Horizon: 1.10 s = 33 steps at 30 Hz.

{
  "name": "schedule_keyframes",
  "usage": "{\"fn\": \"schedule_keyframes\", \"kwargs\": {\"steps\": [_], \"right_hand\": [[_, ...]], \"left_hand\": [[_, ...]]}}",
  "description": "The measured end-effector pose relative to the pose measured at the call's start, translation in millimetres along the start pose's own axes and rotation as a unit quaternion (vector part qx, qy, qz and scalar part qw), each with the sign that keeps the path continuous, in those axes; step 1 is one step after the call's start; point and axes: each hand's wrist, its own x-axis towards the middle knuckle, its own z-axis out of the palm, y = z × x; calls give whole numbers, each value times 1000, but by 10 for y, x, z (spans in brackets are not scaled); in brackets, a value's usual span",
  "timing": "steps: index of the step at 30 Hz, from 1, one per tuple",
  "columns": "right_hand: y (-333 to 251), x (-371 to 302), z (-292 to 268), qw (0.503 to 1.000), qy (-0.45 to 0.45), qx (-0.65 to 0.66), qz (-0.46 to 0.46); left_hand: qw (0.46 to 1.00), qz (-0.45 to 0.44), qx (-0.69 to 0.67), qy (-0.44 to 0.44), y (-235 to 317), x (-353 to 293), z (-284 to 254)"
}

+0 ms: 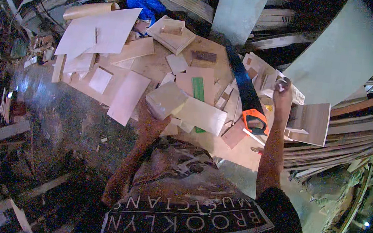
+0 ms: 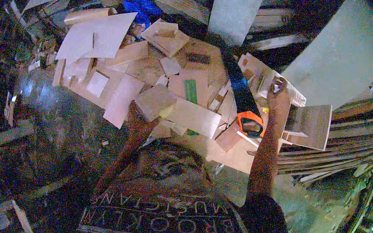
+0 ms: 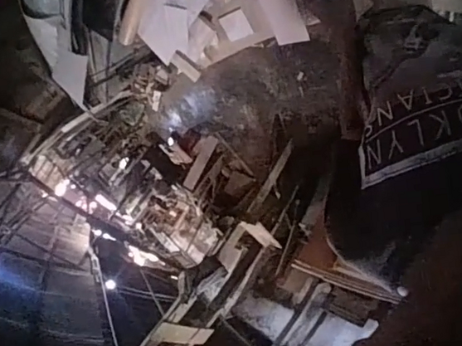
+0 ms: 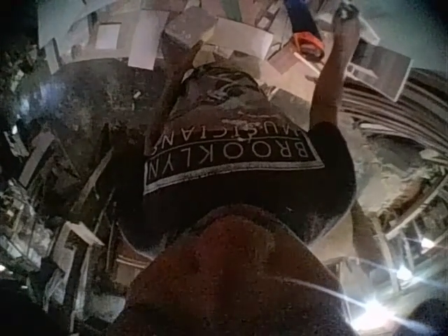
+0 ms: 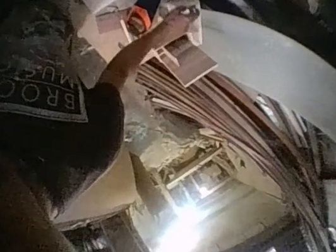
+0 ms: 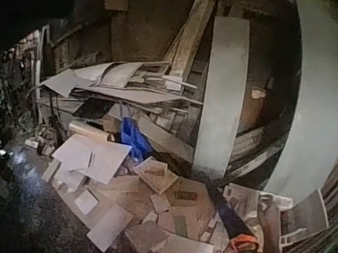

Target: The recorder is assembling and inspecting various small wooden pieces to construct a box.

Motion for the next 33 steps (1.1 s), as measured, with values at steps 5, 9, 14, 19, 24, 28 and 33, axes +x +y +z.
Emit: {"fn": "schedule_keyframes", "kwargs": {"steps": [5, 9, 14, 19, 24, 28, 33], "right_hand": [[-910, -1082, 621, 849, -162, 472, -172], [-1642, -1710, 799, 867, -180, 393, -250], [-1886, -1861, 791, 902, -147, 244, -324], [-2236, -1860, 816, 871, -168, 377, -265], [-2666, -1972, 728, 895, -199, 222, -331], [-2676, -2021, 890, 895, -177, 250, -325], [-2671, -2026, 795, 869, -184, 403, -219]], "left_hand": [[992, -51, -84, -82, 136, 176, -104], [986, -2, -143, -81, -214, 240, 28], [988, 5, -103, -113, -288, 326, 5], [987, 57, -62, -137, -89, 409, -343], [987, 67, 11, -148, -310, 413, -359], [985, 68, -38, -151, -425, 438, -359], [984, 89, -47, -150, -643, 508, -372]]}}
